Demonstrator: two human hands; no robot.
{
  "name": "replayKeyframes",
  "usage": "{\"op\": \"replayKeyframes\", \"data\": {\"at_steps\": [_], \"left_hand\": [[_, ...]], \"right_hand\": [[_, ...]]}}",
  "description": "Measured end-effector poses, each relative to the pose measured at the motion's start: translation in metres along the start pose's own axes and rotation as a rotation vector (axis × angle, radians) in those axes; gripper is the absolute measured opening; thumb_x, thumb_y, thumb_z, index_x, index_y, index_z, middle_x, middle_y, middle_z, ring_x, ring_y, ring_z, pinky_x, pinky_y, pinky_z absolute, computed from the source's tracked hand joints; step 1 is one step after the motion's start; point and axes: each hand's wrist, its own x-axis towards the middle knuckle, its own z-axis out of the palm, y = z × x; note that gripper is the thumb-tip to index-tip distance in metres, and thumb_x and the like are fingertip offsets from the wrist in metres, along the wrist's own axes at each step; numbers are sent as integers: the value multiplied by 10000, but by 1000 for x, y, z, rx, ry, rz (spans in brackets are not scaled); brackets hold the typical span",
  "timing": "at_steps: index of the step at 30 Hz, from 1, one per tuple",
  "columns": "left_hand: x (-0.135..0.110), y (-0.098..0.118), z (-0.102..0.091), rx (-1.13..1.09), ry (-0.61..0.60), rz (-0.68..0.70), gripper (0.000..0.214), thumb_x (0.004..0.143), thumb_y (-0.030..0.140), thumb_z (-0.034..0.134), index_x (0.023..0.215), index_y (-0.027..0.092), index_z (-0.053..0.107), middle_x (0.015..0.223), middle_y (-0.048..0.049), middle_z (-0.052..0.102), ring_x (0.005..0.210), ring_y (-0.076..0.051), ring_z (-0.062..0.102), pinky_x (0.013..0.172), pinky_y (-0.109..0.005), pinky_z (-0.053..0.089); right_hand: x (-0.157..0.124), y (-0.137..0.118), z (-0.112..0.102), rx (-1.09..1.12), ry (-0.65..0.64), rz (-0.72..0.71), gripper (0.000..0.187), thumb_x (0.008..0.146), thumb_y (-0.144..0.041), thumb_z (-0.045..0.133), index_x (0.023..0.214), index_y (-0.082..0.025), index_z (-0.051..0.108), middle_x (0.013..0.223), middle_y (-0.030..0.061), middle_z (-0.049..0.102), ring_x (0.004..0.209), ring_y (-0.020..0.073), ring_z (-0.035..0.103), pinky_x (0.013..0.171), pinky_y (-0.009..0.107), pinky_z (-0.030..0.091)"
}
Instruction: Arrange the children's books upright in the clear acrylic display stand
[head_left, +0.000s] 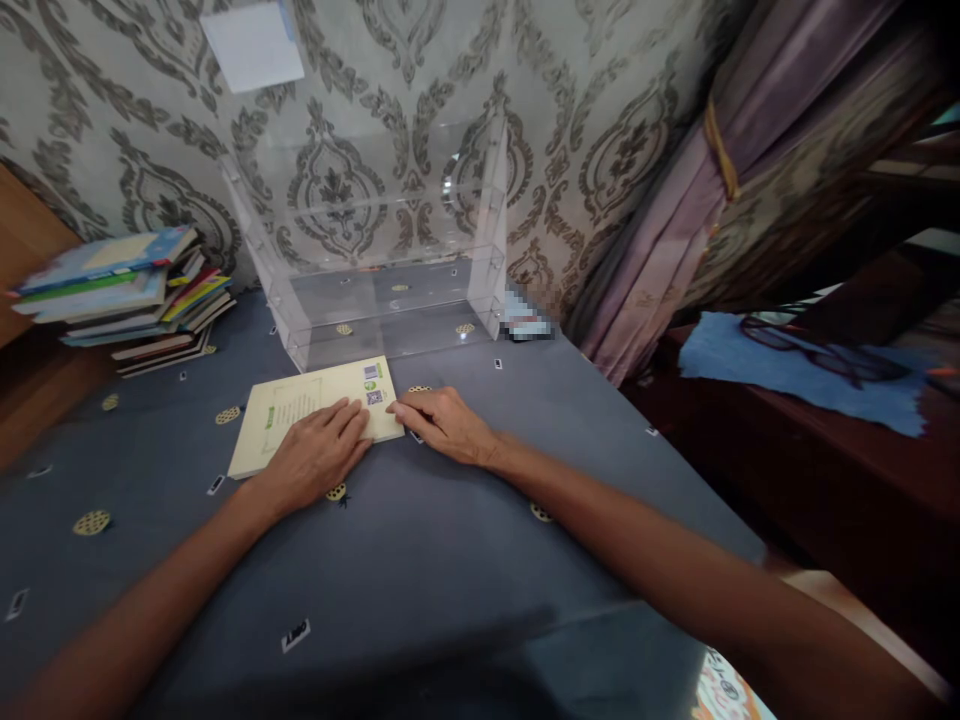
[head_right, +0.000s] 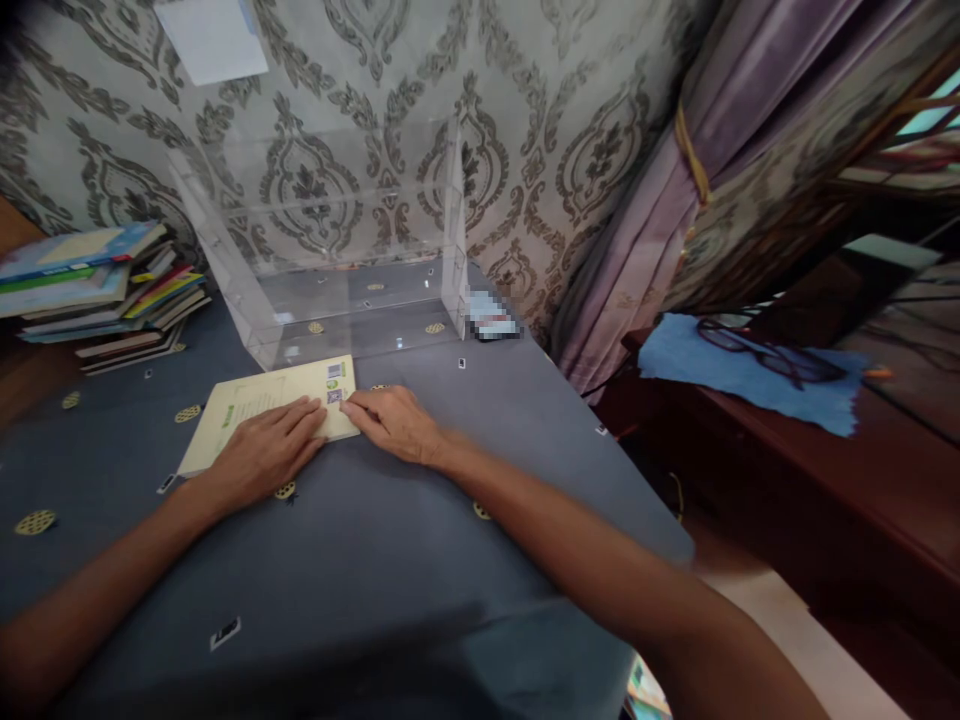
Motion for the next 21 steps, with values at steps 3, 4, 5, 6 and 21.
{"op": "replayKeyframes", "data": {"at_steps": [3, 4, 5, 6, 21], "left_hand": [[-2, -2, -1, -35, 5, -21, 380, 1051, 360, 356, 1200, 123, 613, 1227, -167, 695, 1174, -284, 653, 960, -437, 566], [-3, -3, -1, -38, 6, -20, 377, 1048, 368, 368, 1203, 125, 612, 1234, -166, 693, 1172, -284, 653, 960, -436, 566], [-4, -4, 0, -43, 3, -18, 376, 1044, 376, 382, 1210, 126, 609, 1243, -164, 689, 1172, -283, 652, 961, -435, 564], [-5, -5, 0, -52, -2, -19, 376, 1040, 385, 395, 1219, 130, 606, 1253, -160, 685, 1171, -281, 651, 963, -435, 561], [-10, -3, 3, -71, 4, -61, 418, 1046, 417, 381, 1253, 130, 603, 1270, -151, 683, 1205, -259, 636, 1010, -420, 531]], "right_hand": [[1, 1, -1, -9, 5, 4, 437, 1045, -370, 373, 722, -172, 590, 678, 5, 566, 630, 121, 463, 646, 252, 336], [1, 2, -1, -9, 11, 3, 442, 1045, -379, 377, 712, -173, 582, 671, 2, 563, 620, 119, 458, 642, 252, 331], [1, 3, 0, -10, 15, 5, 447, 1045, -388, 380, 707, -174, 578, 665, 0, 565, 611, 117, 457, 636, 252, 327], [1, 3, 0, -11, 15, 9, 451, 1045, -395, 381, 706, -174, 580, 664, 2, 574, 605, 117, 460, 631, 252, 326], [1, 5, -2, 197, 43, 80, 469, 1021, -459, 402, 847, -135, 694, 692, 20, 683, 513, 100, 546, 597, 231, 430]]}}
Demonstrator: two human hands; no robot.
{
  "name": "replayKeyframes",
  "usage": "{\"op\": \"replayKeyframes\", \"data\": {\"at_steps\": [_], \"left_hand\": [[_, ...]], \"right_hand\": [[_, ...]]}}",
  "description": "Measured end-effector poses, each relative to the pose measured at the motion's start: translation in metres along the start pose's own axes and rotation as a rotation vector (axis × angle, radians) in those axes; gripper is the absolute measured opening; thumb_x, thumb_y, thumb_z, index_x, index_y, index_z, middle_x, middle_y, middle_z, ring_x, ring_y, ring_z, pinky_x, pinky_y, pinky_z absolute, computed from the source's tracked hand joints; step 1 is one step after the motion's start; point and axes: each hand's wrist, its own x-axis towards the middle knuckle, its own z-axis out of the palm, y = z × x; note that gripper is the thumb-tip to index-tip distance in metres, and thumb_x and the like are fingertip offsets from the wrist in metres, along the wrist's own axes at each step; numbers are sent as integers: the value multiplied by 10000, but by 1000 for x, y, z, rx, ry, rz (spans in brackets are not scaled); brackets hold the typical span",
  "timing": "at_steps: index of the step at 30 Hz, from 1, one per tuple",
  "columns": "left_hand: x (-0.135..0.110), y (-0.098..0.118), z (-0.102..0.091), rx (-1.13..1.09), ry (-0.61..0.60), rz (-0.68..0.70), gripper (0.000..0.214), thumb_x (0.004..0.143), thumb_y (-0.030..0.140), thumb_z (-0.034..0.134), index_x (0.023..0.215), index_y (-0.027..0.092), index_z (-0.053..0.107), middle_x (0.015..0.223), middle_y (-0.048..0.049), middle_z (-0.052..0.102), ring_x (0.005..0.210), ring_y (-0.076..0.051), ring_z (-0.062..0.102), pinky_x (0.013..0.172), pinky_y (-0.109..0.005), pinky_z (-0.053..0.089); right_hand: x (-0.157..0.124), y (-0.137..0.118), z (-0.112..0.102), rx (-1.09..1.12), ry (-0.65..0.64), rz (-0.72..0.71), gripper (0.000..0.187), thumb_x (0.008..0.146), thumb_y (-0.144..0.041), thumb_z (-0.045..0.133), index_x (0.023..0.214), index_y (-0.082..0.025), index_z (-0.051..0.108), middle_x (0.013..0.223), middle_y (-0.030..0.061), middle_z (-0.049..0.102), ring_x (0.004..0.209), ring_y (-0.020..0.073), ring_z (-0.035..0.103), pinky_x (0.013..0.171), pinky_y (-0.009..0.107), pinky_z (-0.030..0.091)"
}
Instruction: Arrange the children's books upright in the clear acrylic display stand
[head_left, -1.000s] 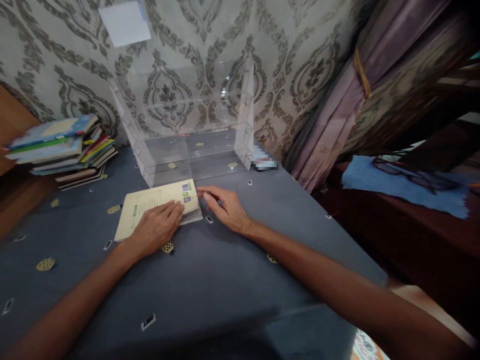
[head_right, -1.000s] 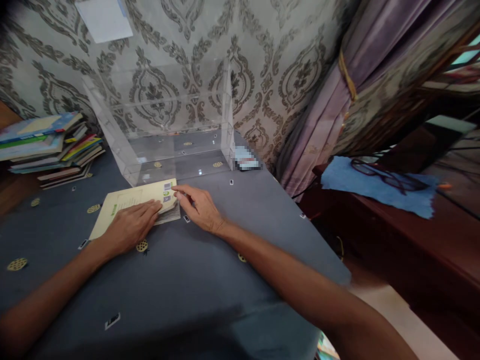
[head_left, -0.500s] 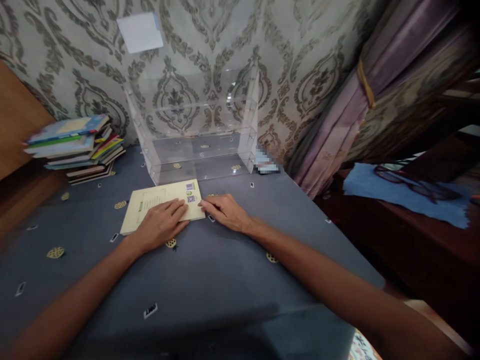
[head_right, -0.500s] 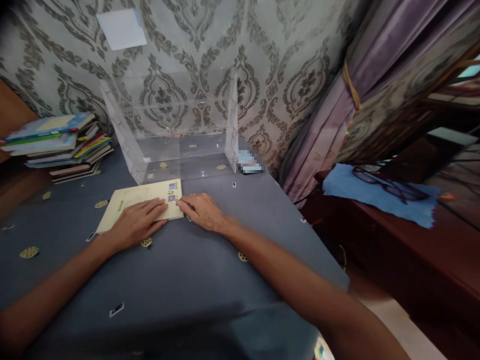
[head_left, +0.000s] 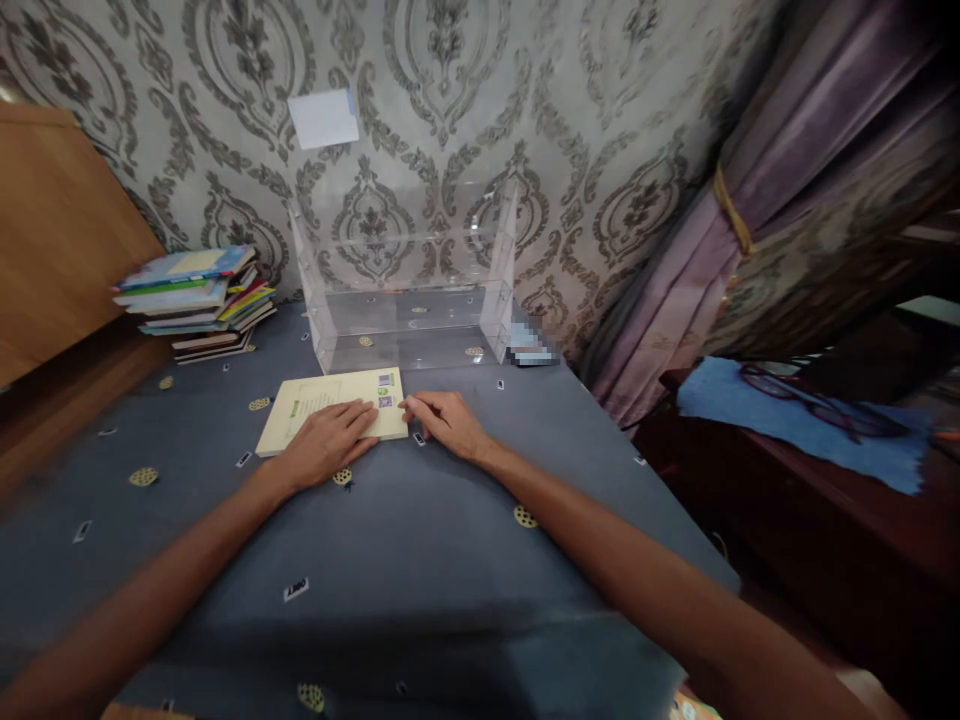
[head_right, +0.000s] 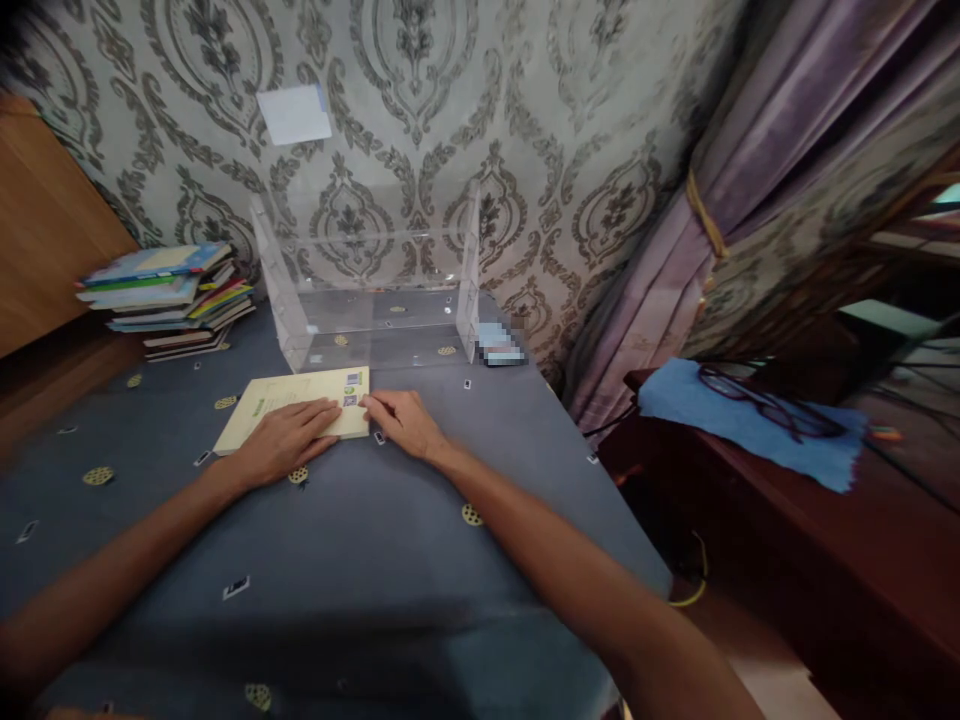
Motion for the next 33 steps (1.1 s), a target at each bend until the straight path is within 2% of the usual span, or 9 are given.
{"op": "replayKeyframes", "data": {"at_steps": [5, 9, 13, 23, 27, 30, 33], "left_hand": [[1, 2, 1, 52, 12, -9, 421, 1064, 359, 308, 1228, 143, 630, 1234, -138, 710, 1182, -232, 661, 998, -405, 550], [2, 3, 1, 53, 22, -34, 425, 1064, 342, 293, 1228, 155, 637, 1239, -130, 711, 1167, -225, 671, 988, -407, 559], [1, 4, 0, 39, -4, -64, 440, 1065, 346, 275, 1247, 161, 630, 1254, -121, 706, 1190, -222, 659, 1007, -410, 545], [0, 6, -1, 41, -11, -59, 460, 1066, 363, 271, 1259, 145, 628, 1279, -129, 693, 1218, -231, 640, 1025, -416, 531], [-1, 5, -1, -19, -12, -84, 460, 1053, 425, 327, 1269, 152, 628, 1307, -131, 676, 1229, -242, 629, 1039, -436, 518], [-2, -4, -2, -119, -18, -114, 470, 1050, 449, 315, 1253, 177, 641, 1295, -104, 686, 1199, -226, 640, 1037, -416, 517], [-9, -23, -4, -162, -46, -233, 485, 1045, 440, 285, 1219, 181, 657, 1269, -106, 694, 1178, -236, 641, 1038, -418, 508]], "right_hand": [[1, 3, 0, 109, 75, 16, 410, 1022, -420, 406, 986, -132, 697, 900, 59, 746, 489, 86, 560, 574, 232, 469], [2, 4, 1, 149, 121, 5, 381, 1017, -400, 430, 1039, -141, 707, 919, 65, 752, 496, 85, 565, 572, 226, 468], [1, 3, 3, 161, 114, -13, 369, 1015, -390, 436, 1070, -149, 710, 906, 55, 743, 495, 81, 563, 584, 226, 463], [-1, -2, 2, 21, 55, -43, 383, 1029, -394, 407, 928, -149, 684, 825, 34, 713, 576, 105, 543, 622, 226, 407], [0, -3, 0, -138, -21, -62, 387, 1023, -364, 425, 788, -156, 651, 684, 7, 637, 589, 111, 493, 620, 234, 334], [0, -3, -2, -202, -68, -77, 378, 1017, -355, 437, 765, -160, 640, 656, -3, 600, 592, 112, 470, 611, 239, 296], [1, -3, -1, -217, -72, -77, 367, 1009, -347, 436, 764, -162, 636, 653, -2, 592, 584, 113, 458, 609, 243, 289]]}}
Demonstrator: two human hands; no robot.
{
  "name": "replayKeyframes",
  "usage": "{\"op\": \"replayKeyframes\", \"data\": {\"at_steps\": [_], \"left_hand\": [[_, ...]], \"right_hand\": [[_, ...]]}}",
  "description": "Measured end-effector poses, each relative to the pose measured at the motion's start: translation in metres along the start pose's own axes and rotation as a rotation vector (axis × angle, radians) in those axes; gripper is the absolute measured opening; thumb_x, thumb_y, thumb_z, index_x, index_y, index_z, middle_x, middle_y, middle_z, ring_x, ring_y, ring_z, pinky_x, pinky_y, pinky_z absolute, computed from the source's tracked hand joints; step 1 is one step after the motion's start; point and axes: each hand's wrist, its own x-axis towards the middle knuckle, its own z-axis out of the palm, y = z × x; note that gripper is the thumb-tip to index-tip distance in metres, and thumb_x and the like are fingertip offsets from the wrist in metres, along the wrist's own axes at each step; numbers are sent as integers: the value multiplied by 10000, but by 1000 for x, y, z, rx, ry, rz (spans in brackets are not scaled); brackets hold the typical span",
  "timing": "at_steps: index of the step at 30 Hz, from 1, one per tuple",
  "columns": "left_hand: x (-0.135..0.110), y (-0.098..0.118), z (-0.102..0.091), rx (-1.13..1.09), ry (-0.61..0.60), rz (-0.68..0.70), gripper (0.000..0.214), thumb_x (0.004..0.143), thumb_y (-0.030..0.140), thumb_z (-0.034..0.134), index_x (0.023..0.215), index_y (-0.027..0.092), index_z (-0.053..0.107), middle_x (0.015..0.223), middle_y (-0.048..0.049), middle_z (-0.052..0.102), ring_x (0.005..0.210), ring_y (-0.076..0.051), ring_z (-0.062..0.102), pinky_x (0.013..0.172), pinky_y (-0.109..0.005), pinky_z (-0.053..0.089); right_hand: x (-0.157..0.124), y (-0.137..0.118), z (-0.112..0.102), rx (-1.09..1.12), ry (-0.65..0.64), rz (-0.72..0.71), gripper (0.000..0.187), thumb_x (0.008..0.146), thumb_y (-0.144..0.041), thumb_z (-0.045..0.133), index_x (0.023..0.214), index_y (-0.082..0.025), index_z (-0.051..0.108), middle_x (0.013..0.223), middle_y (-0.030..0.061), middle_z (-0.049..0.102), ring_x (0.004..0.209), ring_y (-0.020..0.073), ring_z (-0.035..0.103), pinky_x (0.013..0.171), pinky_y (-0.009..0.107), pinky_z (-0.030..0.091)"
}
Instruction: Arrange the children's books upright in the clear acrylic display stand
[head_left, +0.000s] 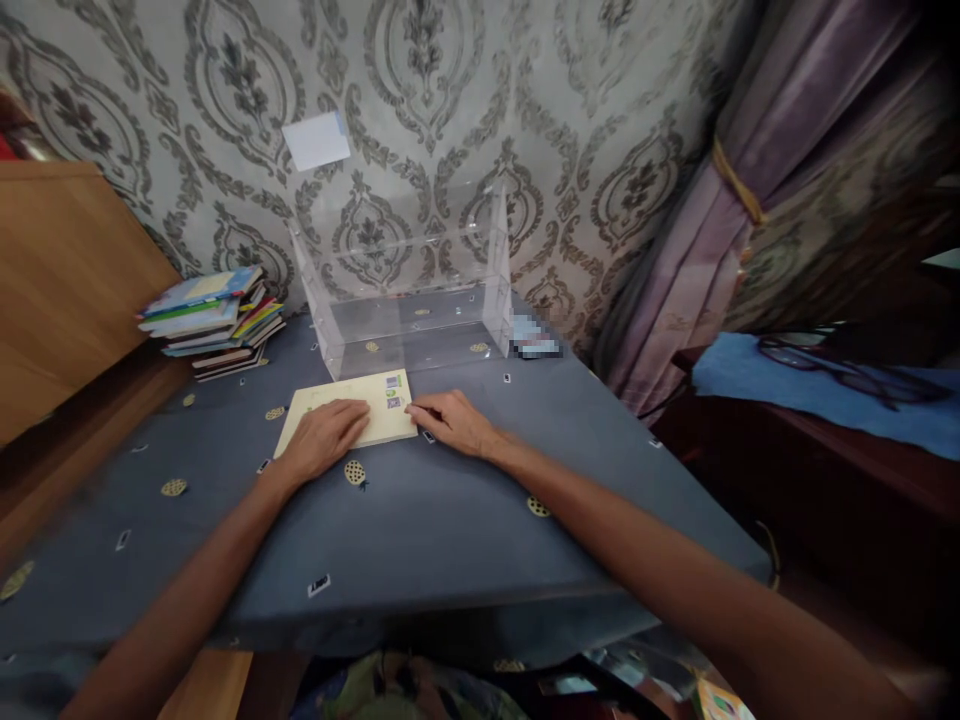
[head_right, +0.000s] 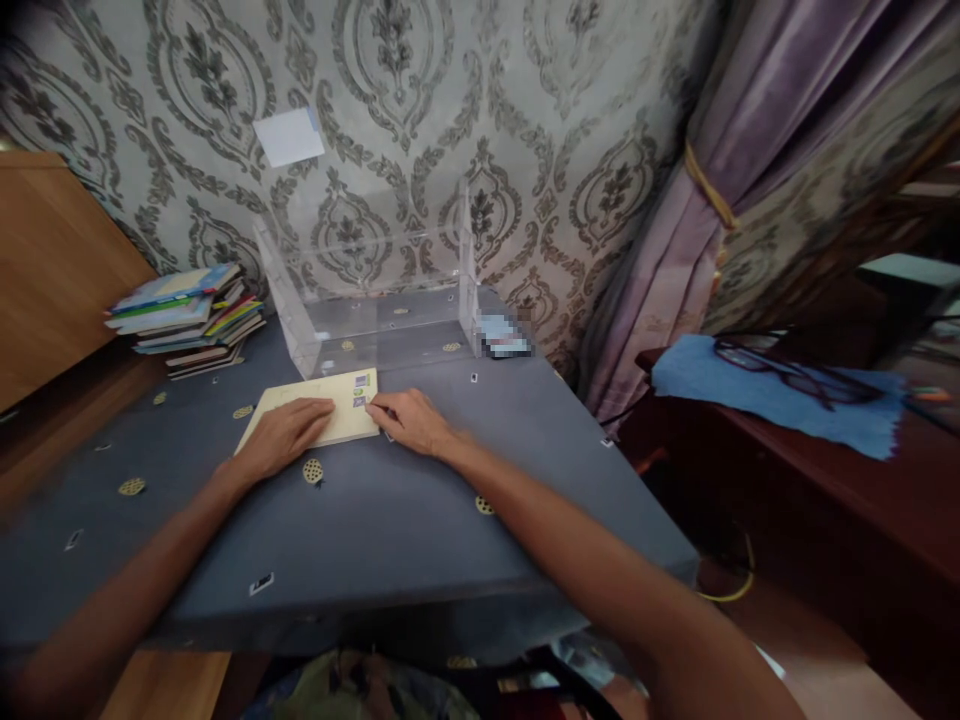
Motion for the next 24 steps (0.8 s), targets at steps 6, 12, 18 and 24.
{"op": "replayKeyframes", "data": {"at_steps": [6, 12, 18, 24], "left_hand": [[-16, -60, 0, -12, -92, -395, 517, 964, 436, 361, 1337, 140, 563, 1414, -146, 592, 1312, -284, 543, 1127, -474, 415], [-19, -79, 5, -43, -162, -407, 617, 951, 470, 320, 1414, 105, 503, 1522, -146, 488, 1431, -260, 421, 1189, -436, 333], [-10, -56, -32, 111, -301, -395, 557, 955, 512, 334, 1302, 163, 595, 1331, -149, 628, 1237, -299, 575, 1044, -436, 442], [-17, -16, -66, -138, -558, -477, 451, 880, 614, 461, 992, 208, 623, 883, -76, 688, 819, -262, 662, 632, -310, 485]], "right_hand": [[0, -4, 2, 2, 3, 7, 370, 990, -345, 423, 753, -161, 638, 606, -4, 568, 569, 119, 453, 610, 244, 301], [0, -7, 2, -48, 6, -27, 333, 970, -291, 439, 772, -151, 667, 666, 19, 607, 603, 125, 472, 623, 246, 320], [-1, -11, 1, -124, 13, -7, 293, 950, -236, 466, 819, -151, 714, 720, 37, 676, 616, 131, 516, 622, 246, 345], [1, -3, -3, -230, 68, 109, 283, 923, -216, 486, 895, -157, 762, 782, 59, 742, 661, 170, 624, 635, 263, 394]]}}
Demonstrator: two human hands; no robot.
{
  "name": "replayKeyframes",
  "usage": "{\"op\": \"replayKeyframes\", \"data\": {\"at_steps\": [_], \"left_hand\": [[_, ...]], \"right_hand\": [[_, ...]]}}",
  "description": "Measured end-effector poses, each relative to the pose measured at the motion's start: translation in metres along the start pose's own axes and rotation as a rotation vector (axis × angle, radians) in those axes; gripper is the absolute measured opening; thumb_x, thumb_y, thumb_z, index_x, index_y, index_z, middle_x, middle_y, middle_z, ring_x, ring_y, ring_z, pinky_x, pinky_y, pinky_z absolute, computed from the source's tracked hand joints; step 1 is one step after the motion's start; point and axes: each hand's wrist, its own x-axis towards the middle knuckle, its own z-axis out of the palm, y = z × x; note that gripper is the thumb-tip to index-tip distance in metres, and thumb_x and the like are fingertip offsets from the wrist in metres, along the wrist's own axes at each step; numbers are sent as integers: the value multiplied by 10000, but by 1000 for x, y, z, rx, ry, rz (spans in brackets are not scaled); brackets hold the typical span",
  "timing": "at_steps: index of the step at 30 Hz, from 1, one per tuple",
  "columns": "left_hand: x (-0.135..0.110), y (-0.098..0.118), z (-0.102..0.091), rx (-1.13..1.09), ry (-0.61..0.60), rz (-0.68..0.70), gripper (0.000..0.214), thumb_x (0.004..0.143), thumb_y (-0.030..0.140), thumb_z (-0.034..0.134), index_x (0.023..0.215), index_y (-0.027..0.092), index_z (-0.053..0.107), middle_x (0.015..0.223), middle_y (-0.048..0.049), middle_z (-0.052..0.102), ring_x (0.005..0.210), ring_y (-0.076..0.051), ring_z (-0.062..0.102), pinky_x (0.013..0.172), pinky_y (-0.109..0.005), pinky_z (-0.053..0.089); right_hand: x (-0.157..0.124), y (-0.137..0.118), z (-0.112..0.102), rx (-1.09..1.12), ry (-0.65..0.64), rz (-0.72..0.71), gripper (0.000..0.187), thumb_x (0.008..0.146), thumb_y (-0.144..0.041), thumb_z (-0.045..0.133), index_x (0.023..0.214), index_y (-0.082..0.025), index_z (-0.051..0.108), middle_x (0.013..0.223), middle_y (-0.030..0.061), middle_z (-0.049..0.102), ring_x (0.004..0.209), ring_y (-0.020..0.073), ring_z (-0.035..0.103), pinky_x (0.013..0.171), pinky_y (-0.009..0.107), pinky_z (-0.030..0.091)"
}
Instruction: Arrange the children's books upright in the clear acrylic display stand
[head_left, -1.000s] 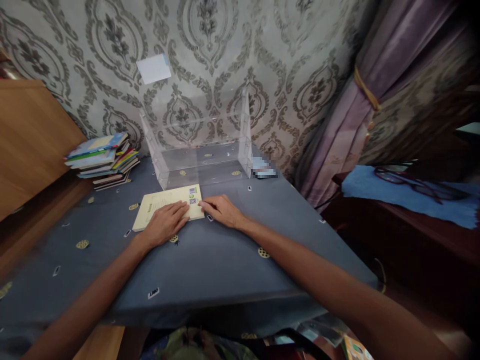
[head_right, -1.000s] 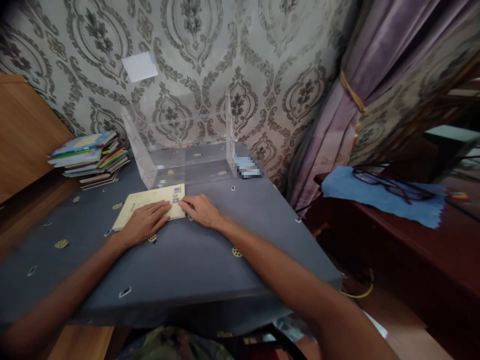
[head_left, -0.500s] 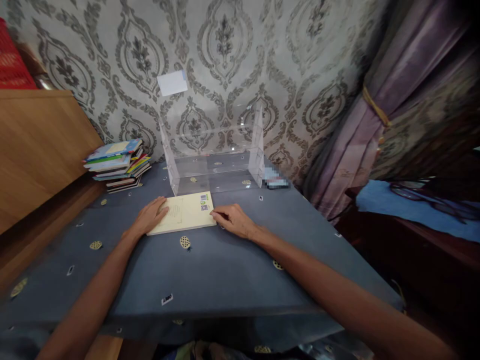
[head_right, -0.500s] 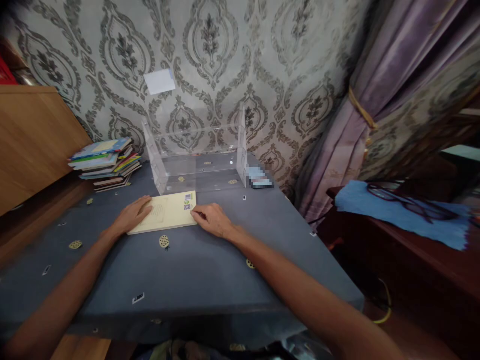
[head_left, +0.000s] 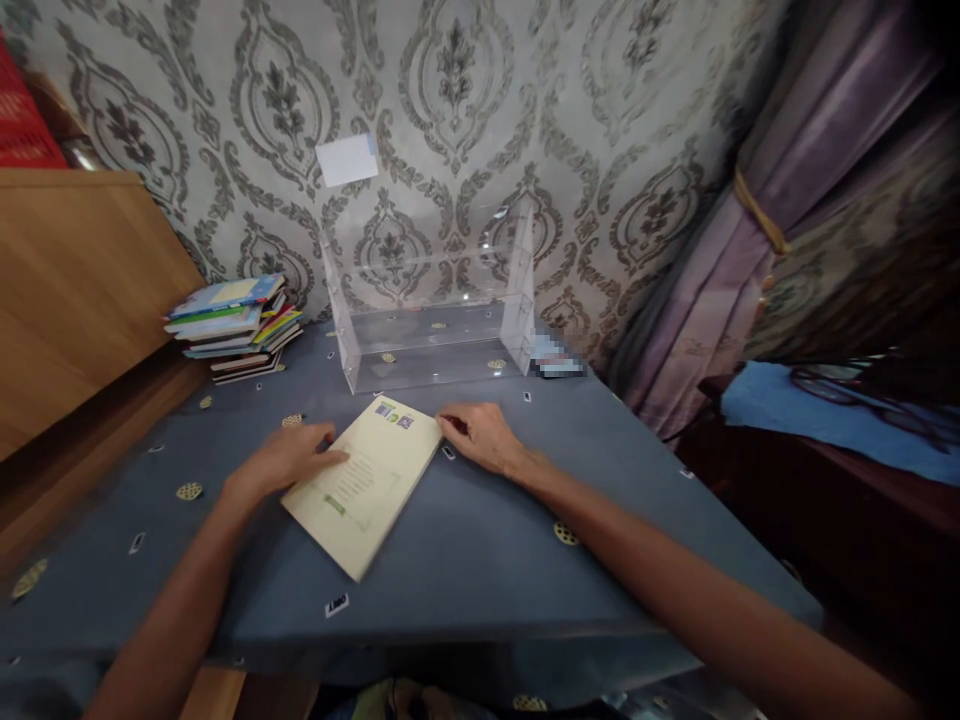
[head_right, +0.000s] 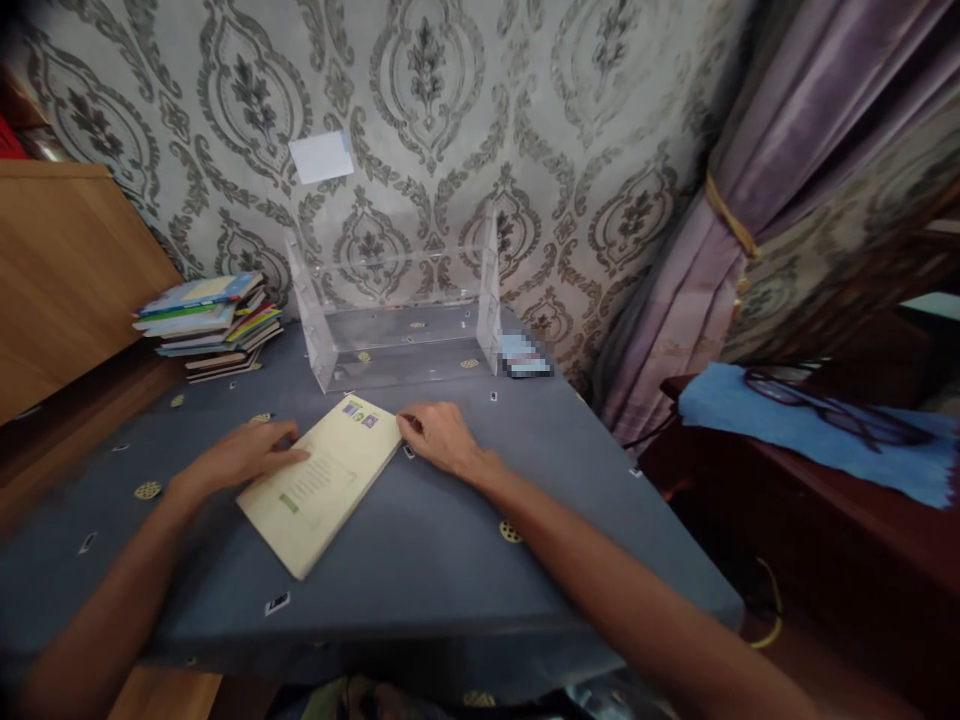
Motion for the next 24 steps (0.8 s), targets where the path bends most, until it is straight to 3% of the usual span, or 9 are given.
{"op": "replayKeyframes", "data": {"at_steps": [4, 7, 9, 12, 17, 24], "left_hand": [[-6, 14, 11, -387, -96, 56, 638, 840, 652, 518, 1279, 192, 470, 694, 21, 592, 507, -181, 558, 443, -272, 408], [-1, 16, 16, -472, -83, 85, 763, 835, 629, 549, 1422, 179, 360, 629, 53, 549, 466, -171, 517, 435, -269, 390], [4, 15, 18, -484, -65, 96, 745, 854, 624, 526, 1429, 177, 370, 619, 53, 551, 465, -169, 511, 447, -269, 385], [11, 13, 18, -389, 9, 133, 648, 914, 593, 438, 1422, 193, 412, 641, 30, 587, 540, -195, 565, 529, -285, 416], [24, 20, 14, 53, 110, 74, 536, 1000, 453, 272, 1459, 219, 420, 926, -100, 710, 896, -305, 672, 767, -372, 465], [45, 28, 14, 283, 92, 4, 470, 1021, 320, 241, 1441, 191, 410, 1047, -150, 744, 915, -331, 716, 774, -405, 486]], "right_hand": [[4, 5, 5, 46, 29, 53, 288, 925, -245, 493, 940, -170, 771, 905, 73, 777, 793, 207, 701, 705, 279, 471], [7, 5, 12, 92, 36, 35, 264, 916, -230, 512, 956, -186, 769, 992, 72, 782, 881, 223, 725, 780, 303, 515], [10, 5, 16, 106, 30, -5, 251, 916, -221, 518, 952, -197, 765, 1038, 70, 777, 959, 232, 725, 843, 323, 529], [14, 4, 21, 101, 19, -35, 227, 916, -211, 534, 934, -200, 759, 1082, 76, 769, 1064, 247, 706, 916, 348, 529], [20, -3, 23, 46, 10, -17, 204, 895, -182, 555, 910, -201, 757, 1060, 81, 769, 1042, 245, 703, 934, 369, 524], [27, -7, 27, 87, -22, -6, 192, 869, -163, 579, 917, -201, 761, 1172, 100, 736, 1115, 262, 674, 995, 428, 499]]}}
